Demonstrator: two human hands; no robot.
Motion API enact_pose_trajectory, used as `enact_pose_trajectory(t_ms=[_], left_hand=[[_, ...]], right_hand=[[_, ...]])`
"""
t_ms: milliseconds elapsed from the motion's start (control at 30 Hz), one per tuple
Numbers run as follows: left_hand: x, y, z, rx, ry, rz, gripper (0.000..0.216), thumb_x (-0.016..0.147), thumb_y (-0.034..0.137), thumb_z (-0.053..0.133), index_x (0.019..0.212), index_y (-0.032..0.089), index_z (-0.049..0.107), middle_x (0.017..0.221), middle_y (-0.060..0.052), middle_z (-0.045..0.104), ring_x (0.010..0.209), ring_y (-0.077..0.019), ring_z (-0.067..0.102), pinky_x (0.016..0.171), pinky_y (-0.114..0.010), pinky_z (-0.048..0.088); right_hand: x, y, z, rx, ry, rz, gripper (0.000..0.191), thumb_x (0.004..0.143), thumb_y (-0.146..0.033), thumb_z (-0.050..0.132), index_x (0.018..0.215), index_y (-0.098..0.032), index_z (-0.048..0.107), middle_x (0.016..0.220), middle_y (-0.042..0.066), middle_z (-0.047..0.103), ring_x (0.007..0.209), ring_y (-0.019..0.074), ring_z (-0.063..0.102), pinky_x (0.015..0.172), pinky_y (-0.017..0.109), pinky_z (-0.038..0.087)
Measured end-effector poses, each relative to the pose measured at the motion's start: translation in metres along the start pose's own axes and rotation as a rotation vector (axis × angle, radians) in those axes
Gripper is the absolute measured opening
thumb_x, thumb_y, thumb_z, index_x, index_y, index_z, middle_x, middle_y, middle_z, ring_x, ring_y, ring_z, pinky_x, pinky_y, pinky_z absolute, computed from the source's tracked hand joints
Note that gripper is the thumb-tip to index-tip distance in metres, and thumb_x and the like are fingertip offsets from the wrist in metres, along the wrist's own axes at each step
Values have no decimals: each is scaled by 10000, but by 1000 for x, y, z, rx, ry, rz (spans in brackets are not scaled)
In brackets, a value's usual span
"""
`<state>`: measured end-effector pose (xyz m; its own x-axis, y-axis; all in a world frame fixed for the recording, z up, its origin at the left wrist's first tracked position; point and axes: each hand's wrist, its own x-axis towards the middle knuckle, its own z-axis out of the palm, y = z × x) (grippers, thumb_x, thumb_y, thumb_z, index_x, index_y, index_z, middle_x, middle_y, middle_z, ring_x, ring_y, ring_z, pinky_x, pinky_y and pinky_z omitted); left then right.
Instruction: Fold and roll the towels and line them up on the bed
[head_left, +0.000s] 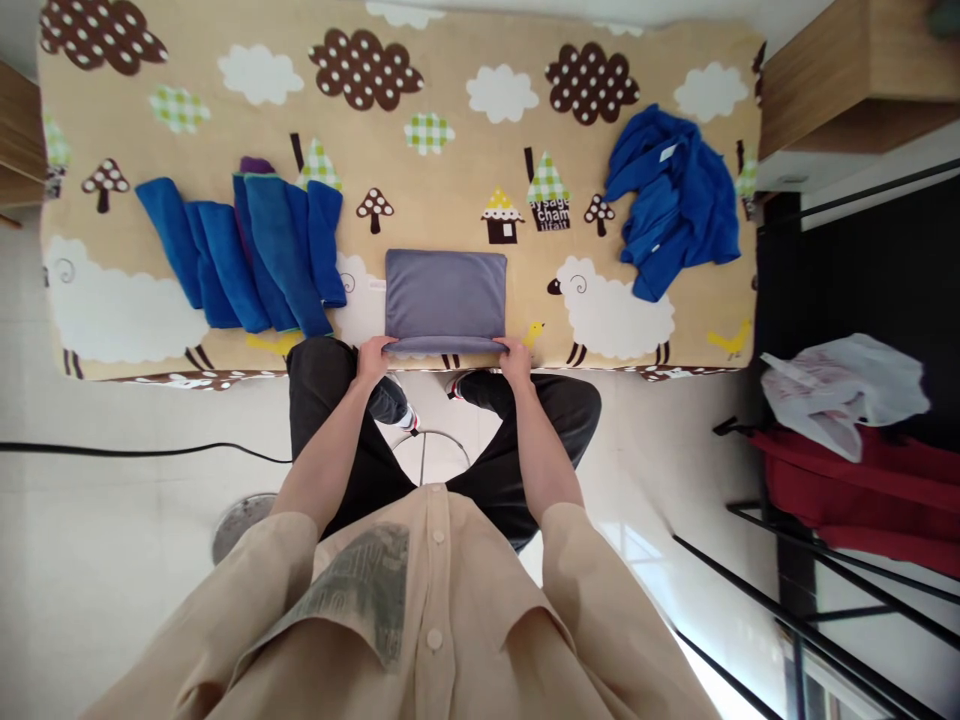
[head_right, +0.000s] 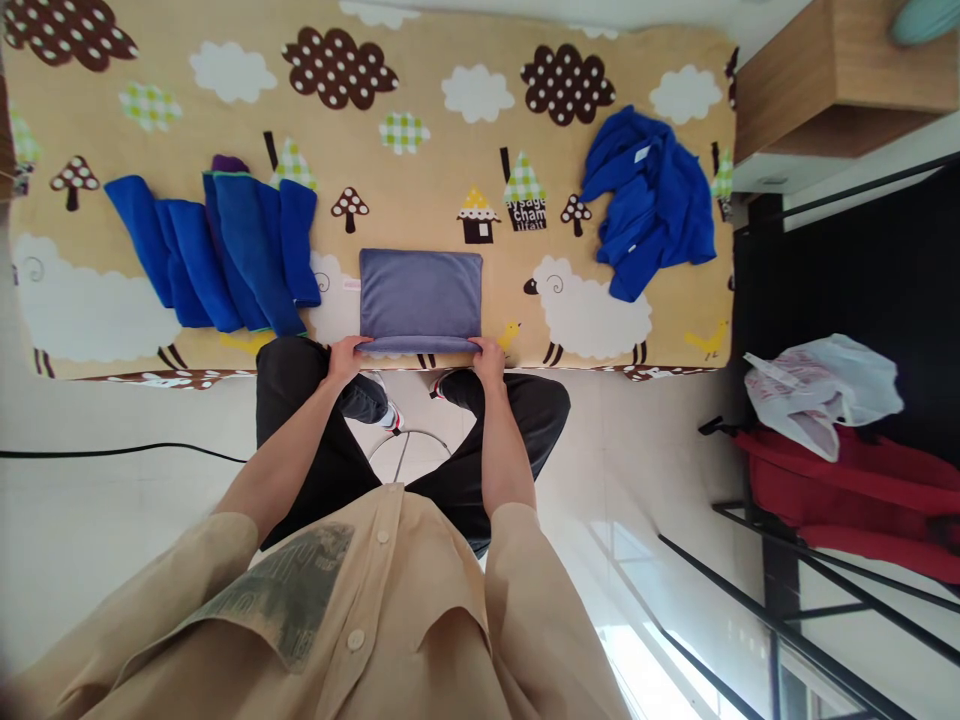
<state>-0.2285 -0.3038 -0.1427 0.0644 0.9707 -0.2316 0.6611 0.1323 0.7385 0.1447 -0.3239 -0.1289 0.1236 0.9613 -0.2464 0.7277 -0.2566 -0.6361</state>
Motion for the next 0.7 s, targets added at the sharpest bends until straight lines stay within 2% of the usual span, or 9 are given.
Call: enact_pose_trajectory(t_ms=[300,400,500,600,700], left_hand=[[-2,9,-4,-27,4,-131,360,735,72,535,985,181,770,1001,-86,773,1075,-290,689,1079,-402,495],[-1,12,-3,-104,42,-174,328,783,128,580,1056,186,752,999,-66,766,1025,-257,695,1036,-376,519],[3,15,0,-206,107,-233,321,808,183,642,1120,174,719,1008,-66,755,976,-213,696,971,-326,539],[6,15,1,-225,137,-277,211,850,250,665,1031,152,707,959,-76,744,916,-197,691,926,-303,535],[8,15,1,-145,151,-311,169,913,315,617,911,162,689,856,-66,720,836,-204,670,883,-310,524]], right_hand=[[-1,1,-8,34,-32,74,480,753,-31,518,1095,-223,796,1112,75,784,1095,275,708,1110,482,501],[3,2,-6,173,26,82,337,822,-143,591,1096,-205,776,1138,87,782,1121,262,700,1102,446,508],[8,4,-2,261,82,147,248,852,-274,661,1057,-169,753,1078,117,783,1038,263,717,1036,428,540],[12,7,2,291,105,216,238,899,-345,637,984,-144,732,979,132,777,926,254,725,947,392,564],[14,10,5,242,140,253,268,933,-390,604,961,-153,726,969,139,778,936,266,723,957,399,550]])
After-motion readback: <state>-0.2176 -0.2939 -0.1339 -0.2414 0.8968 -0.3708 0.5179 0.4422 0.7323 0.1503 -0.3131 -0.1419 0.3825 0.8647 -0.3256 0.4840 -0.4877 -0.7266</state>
